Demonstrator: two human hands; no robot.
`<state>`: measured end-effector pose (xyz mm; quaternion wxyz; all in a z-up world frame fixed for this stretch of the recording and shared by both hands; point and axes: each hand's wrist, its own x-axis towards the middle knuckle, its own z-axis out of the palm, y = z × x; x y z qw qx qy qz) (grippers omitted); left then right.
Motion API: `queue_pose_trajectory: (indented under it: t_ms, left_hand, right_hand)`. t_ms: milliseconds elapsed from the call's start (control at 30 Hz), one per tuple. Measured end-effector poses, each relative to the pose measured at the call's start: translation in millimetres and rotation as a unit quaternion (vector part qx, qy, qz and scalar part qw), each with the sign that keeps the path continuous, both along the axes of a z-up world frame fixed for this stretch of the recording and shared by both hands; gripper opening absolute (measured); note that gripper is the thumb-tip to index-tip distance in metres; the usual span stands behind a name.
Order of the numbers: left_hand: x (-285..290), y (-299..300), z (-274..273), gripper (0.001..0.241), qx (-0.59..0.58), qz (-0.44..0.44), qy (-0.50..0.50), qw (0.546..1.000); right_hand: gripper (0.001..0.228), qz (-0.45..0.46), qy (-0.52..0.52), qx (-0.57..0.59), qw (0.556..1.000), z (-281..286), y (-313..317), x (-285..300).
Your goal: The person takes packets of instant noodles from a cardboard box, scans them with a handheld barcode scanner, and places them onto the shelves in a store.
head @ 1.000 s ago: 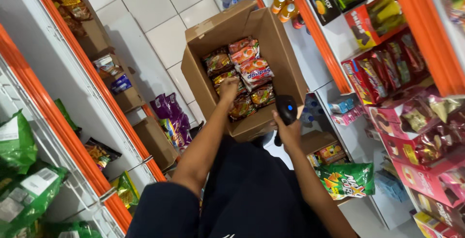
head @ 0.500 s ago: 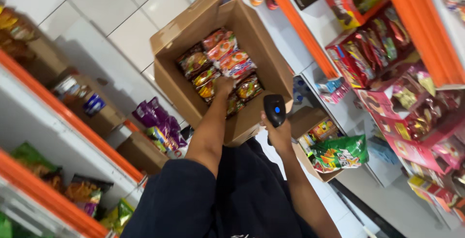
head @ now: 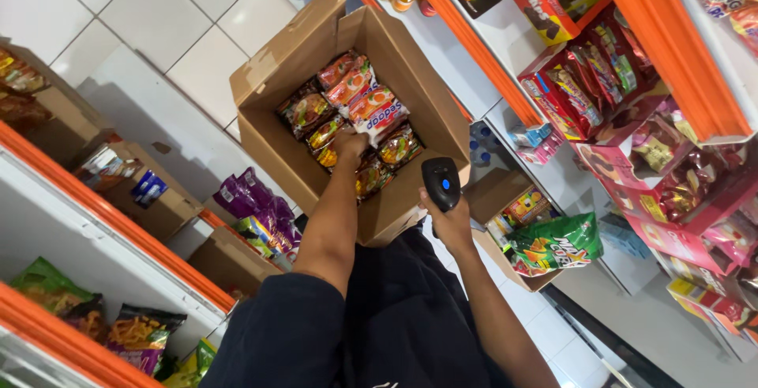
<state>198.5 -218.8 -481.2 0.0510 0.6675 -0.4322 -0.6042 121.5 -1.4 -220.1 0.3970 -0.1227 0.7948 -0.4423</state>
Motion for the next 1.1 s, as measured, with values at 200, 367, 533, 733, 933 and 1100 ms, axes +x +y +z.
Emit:
queue_pose_trajectory:
  t_ms: [200,367,533,733,933,1100]
  left_hand:
    - [2,7,50,0.013,-0.033,0.122,0.187,0.974]
    - [36,26,111,0.004,-0.333,-0.111,0.132,0.927]
    - [53,44,196,0.008,-0.322,-0.100,0.234,0.912]
    - [43,47,232,0.015,-0.352,-0.037,0.335,0.873]
    - [33,37,239,0.025,-0.303,-0.023,0.434,0.848]
    - [23,35,242,0.022,-0.231,0.032,0.519,0.822]
  right_hand:
    - [0.026,0.015,0.002,0.006,1.000,-9,3,-6]
    - [0.034,-0.105,-0.154,-0.053,0.981,-15,0,-15]
    - [0.036,-0.169,-0.192,-0.090,0.962,-11,-8,-20]
    - [0.040,-0.239,-0.263,-0.186,0.916,13,-16,-23]
    - [0.036,-0.264,-0.245,-0.195,0.912,12,-16,-29]
    - [0.031,-0.275,-0.226,-0.201,0.913,7,-15,-19]
